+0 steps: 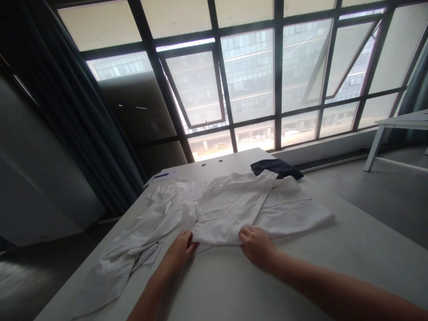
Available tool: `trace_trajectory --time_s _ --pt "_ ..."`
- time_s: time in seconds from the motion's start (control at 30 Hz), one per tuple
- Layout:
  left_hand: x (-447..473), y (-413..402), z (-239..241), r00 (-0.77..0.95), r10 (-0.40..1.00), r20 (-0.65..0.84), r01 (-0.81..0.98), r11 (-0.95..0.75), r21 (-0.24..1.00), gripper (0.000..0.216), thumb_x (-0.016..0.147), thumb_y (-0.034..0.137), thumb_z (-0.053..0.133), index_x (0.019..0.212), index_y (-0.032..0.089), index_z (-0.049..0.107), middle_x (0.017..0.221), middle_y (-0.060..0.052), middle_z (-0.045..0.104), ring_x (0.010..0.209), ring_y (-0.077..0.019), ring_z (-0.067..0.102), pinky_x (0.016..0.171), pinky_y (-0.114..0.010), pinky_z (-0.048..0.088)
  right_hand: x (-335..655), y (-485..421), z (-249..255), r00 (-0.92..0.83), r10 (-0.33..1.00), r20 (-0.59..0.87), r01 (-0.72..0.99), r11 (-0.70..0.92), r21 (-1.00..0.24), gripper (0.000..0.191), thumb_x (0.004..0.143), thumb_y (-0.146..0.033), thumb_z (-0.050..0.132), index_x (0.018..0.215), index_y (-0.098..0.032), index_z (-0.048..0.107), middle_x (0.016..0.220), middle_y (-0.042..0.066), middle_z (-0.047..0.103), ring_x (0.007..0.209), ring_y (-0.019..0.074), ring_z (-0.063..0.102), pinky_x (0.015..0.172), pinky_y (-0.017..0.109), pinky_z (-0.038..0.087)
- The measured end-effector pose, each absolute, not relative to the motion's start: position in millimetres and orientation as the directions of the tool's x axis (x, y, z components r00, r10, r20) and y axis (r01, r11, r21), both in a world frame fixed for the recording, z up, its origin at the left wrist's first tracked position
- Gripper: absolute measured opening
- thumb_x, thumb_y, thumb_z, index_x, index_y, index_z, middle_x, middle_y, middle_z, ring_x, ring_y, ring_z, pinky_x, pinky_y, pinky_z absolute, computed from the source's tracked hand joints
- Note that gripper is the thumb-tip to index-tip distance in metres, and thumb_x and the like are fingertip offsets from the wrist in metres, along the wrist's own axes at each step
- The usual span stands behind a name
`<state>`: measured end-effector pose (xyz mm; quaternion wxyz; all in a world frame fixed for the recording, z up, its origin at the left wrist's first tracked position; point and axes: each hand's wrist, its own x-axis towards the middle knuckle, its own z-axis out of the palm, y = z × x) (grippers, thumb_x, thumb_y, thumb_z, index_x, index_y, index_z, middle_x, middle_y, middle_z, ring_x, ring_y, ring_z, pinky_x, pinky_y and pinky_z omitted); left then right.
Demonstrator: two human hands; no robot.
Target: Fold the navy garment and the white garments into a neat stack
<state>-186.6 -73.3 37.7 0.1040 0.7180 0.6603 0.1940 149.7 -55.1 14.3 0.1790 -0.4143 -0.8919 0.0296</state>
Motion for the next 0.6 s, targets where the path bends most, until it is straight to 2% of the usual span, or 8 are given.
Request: trace_trajectory --time_s 0.13,0.23,0.33,0.43,0.53,0.6 --pt "-184 -76 48 -0.023 0.982 0.187 0.823 -0.088 0.562 0.037 0.094 0.060 0.047 0.084 0.025 0.054 0.078 -0.003 0.065 0.074 -0.0242 0.062 0.070 -0.033 0.044 159 -44 21 -0.509 0.727 0.461 0.654 0.675 -0.342 0.024 0.093 -0.007 0.055 0.111 -0.019 0.067 0.105 0.009 0.072 0.098 0.0245 0.063 0.090 0.036 0.050" --pt "-178 -79 56 -0.103 0.961 0.257 0.722 -0.105 0.683 0.042 0.098 0.065 0.042 0.093 0.025 0.053 0.076 0.000 0.064 0.070 -0.0228 0.061 0.067 -0.031 0.044 173 -40 37 -0.416 0.667 0.618 0.551 0.726 -0.412 0.026 0.097 -0.008 0.050 0.113 -0.020 0.066 0.102 0.009 0.070 0.098 0.0249 0.061 0.091 0.039 0.051" --pt "-171 -82 59 -0.163 0.943 0.292 0.637 -0.125 0.760 0.044 0.099 0.068 0.043 0.100 0.025 0.053 0.079 0.001 0.066 0.071 -0.0219 0.063 0.065 -0.029 0.045 181 -42 51 -0.371 0.649 0.664 0.497 0.743 -0.448 0.019 0.097 -0.013 0.052 0.105 -0.021 0.066 0.102 0.010 0.068 0.100 0.0257 0.061 0.090 0.040 0.051" --pt "-169 -83 58 -0.187 0.927 0.325 0.653 -0.130 0.746 0.043 0.100 0.066 0.044 0.102 0.025 0.054 0.078 0.001 0.067 0.070 -0.0223 0.064 0.065 -0.029 0.044 182 -45 57 -0.395 0.748 0.533 0.514 0.661 -0.547 0.011 0.097 -0.022 0.057 0.095 -0.021 0.068 0.092 0.007 0.070 0.088 0.0230 0.063 0.081 0.034 0.049" --pt "-173 -81 53 -0.157 0.941 0.301 0.735 -0.092 0.672 0.038 0.100 0.062 0.043 0.101 0.025 0.054 0.073 0.001 0.066 0.066 -0.0220 0.063 0.062 -0.028 0.041 181 -47 55 -0.472 0.847 0.245 0.610 0.514 -0.603 0.015 0.095 -0.030 0.062 0.086 -0.020 0.070 0.078 0.003 0.071 0.071 0.0181 0.060 0.066 0.029 0.042" --pt "-177 -79 49 -0.114 0.968 0.225 0.788 -0.050 0.614 0.034 0.100 0.057 0.043 0.101 0.025 0.055 0.071 0.001 0.066 0.065 -0.0217 0.064 0.062 -0.028 0.039 182 -46 52 -0.543 0.837 0.059 0.662 0.471 -0.583 0.020 0.092 -0.033 0.064 0.079 -0.020 0.070 0.072 0.001 0.069 0.064 0.0156 0.057 0.060 0.027 0.036"
